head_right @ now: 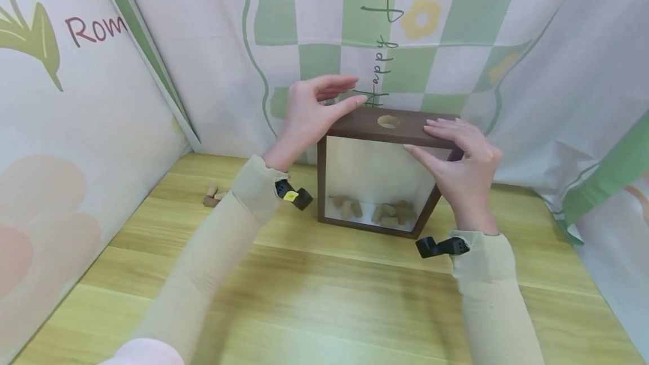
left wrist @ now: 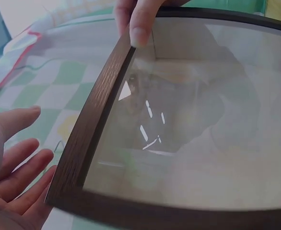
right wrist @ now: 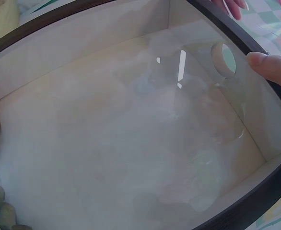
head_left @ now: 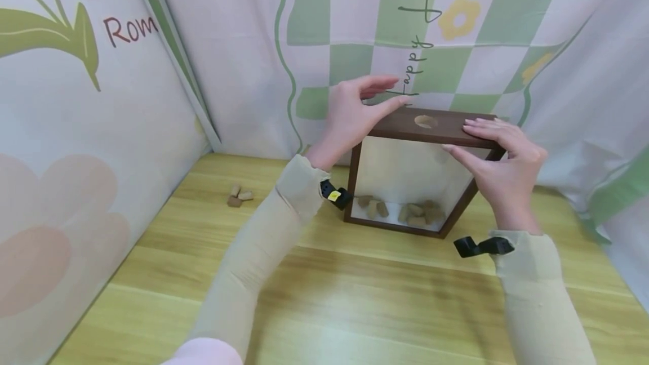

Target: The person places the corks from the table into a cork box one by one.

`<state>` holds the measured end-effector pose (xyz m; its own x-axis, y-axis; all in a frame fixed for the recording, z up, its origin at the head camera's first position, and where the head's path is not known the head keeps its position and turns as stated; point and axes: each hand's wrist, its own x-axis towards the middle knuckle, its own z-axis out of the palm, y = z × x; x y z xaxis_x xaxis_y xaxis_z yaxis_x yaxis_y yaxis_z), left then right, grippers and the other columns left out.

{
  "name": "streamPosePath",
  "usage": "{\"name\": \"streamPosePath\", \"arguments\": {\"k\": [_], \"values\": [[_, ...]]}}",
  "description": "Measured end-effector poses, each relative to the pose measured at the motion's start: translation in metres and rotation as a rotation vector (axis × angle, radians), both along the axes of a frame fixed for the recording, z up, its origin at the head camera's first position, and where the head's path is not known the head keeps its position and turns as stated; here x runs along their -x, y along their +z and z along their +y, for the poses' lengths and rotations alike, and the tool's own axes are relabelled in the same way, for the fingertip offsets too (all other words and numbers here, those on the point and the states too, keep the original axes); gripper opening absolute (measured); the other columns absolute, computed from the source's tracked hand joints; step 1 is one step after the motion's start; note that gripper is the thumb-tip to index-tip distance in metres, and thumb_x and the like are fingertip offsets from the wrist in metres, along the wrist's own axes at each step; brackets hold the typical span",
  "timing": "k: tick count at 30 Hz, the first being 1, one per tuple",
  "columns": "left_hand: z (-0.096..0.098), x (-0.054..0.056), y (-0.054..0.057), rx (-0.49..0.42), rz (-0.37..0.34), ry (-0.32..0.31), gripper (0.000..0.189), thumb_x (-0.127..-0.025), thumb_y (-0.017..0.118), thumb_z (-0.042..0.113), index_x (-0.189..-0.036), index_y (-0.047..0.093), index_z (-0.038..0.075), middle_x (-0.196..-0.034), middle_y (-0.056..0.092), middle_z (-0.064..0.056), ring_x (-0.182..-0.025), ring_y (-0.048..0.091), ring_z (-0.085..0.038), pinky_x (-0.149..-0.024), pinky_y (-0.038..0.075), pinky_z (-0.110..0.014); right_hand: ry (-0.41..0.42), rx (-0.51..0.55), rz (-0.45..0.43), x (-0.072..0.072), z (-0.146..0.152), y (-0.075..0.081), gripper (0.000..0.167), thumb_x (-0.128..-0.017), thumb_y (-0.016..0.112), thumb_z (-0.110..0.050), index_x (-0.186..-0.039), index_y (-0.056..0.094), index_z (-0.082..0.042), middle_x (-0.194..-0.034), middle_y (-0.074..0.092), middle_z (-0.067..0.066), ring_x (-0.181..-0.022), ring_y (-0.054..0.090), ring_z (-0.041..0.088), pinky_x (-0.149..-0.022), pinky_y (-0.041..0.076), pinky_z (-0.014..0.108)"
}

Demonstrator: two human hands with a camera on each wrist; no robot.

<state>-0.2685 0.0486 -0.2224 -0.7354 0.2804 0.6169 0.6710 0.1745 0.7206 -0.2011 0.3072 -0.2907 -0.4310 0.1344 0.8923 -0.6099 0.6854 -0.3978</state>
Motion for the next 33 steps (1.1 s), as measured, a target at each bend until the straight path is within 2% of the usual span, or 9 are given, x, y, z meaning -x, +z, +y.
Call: {"name": "streamPosePath", "arguments": {"k": [5,9,12,17,21,25,29,33], "values": [[-0.022,-0.001,-0.005,-0.069,-0.040,0.008,0.038,-0.089,0.083,0.023,-0.123,0.074,0.010,-0.117,0.073,0.004,-0.105,0.064,-0.002,-0.095,0.047,-0.018,0.001,0.008,0.000,-0.007,-0.007,0.006,0.044,-0.062,0.097,0.001,-0.102,0.082,-0.005,-0.103,0.076,0.013,-0.106,0.067,0.011,-0.101,0.047,0.030],[-0.041,-0.003,-0.011,-0.101,-0.040,0.039,0.037,-0.088,0.084,0.023,-0.121,0.075,0.010,-0.115,0.074,0.003,-0.104,0.065,-0.006,-0.094,0.049,-0.021,0.006,0.006,0.012,-0.017,-0.016,0.013,0.042,-0.063,0.096,0.002,-0.102,0.081,-0.002,-0.102,0.075,0.017,-0.105,0.067,0.011,-0.101,0.048,0.030],[-0.056,-0.001,-0.020,-0.095,-0.013,0.085,0.036,-0.088,0.084,0.024,-0.120,0.075,0.010,-0.113,0.074,0.003,-0.102,0.066,-0.006,-0.094,0.050,-0.023,0.005,0.004,0.016,-0.022,-0.019,0.016,0.041,-0.064,0.095,0.002,-0.102,0.080,-0.001,-0.102,0.075,0.018,-0.105,0.067,0.011,-0.100,0.048,0.029],[-0.082,0.003,-0.039,-0.072,-0.018,0.132,0.037,-0.090,0.082,0.026,-0.122,0.074,0.009,-0.116,0.074,0.000,-0.105,0.066,-0.007,-0.096,0.050,-0.025,-0.006,0.007,0.012,-0.020,-0.016,0.014,0.043,-0.064,0.096,0.001,-0.104,0.081,-0.004,-0.103,0.075,0.016,-0.106,0.067,0.010,-0.099,0.048,0.027],[-0.108,0.004,-0.060,-0.061,-0.087,0.191,0.039,-0.089,0.083,0.029,-0.121,0.074,0.008,-0.119,0.073,-0.005,-0.107,0.067,-0.013,-0.097,0.050,-0.029,0.005,0.008,0.011,-0.019,-0.015,0.013,0.042,-0.063,0.095,0.003,-0.102,0.081,-0.003,-0.103,0.075,0.016,-0.105,0.068,0.012,-0.100,0.048,0.029],[-0.137,0.007,-0.088,-0.058,-0.171,0.243,0.041,-0.089,0.082,0.031,-0.121,0.074,0.006,-0.121,0.072,-0.010,-0.110,0.065,-0.021,-0.100,0.049,-0.038,0.017,0.005,0.008,-0.015,-0.012,0.009,0.043,-0.062,0.096,0.003,-0.102,0.081,-0.003,-0.102,0.075,0.016,-0.105,0.068,0.013,-0.100,0.049,0.029],[-0.165,0.006,-0.115,-0.036,-0.194,0.306,0.039,-0.091,0.081,0.029,-0.121,0.073,0.006,-0.119,0.072,-0.010,-0.109,0.066,-0.026,-0.098,0.050,-0.040,0.009,-0.002,0.012,-0.008,-0.005,0.004,0.044,-0.062,0.097,0.001,-0.103,0.081,-0.005,-0.103,0.076,0.014,-0.106,0.067,0.012,-0.102,0.048,0.031],[-0.186,0.001,-0.135,-0.010,-0.217,0.374,0.037,-0.091,0.080,0.028,-0.120,0.074,0.005,-0.116,0.073,-0.010,-0.103,0.067,-0.023,-0.091,0.053,-0.035,0.011,0.006,0.024,-0.014,-0.009,0.009,0.041,-0.064,0.096,0.001,-0.102,0.081,-0.003,-0.104,0.075,0.016,-0.107,0.068,0.013,-0.105,0.046,0.036]]}}
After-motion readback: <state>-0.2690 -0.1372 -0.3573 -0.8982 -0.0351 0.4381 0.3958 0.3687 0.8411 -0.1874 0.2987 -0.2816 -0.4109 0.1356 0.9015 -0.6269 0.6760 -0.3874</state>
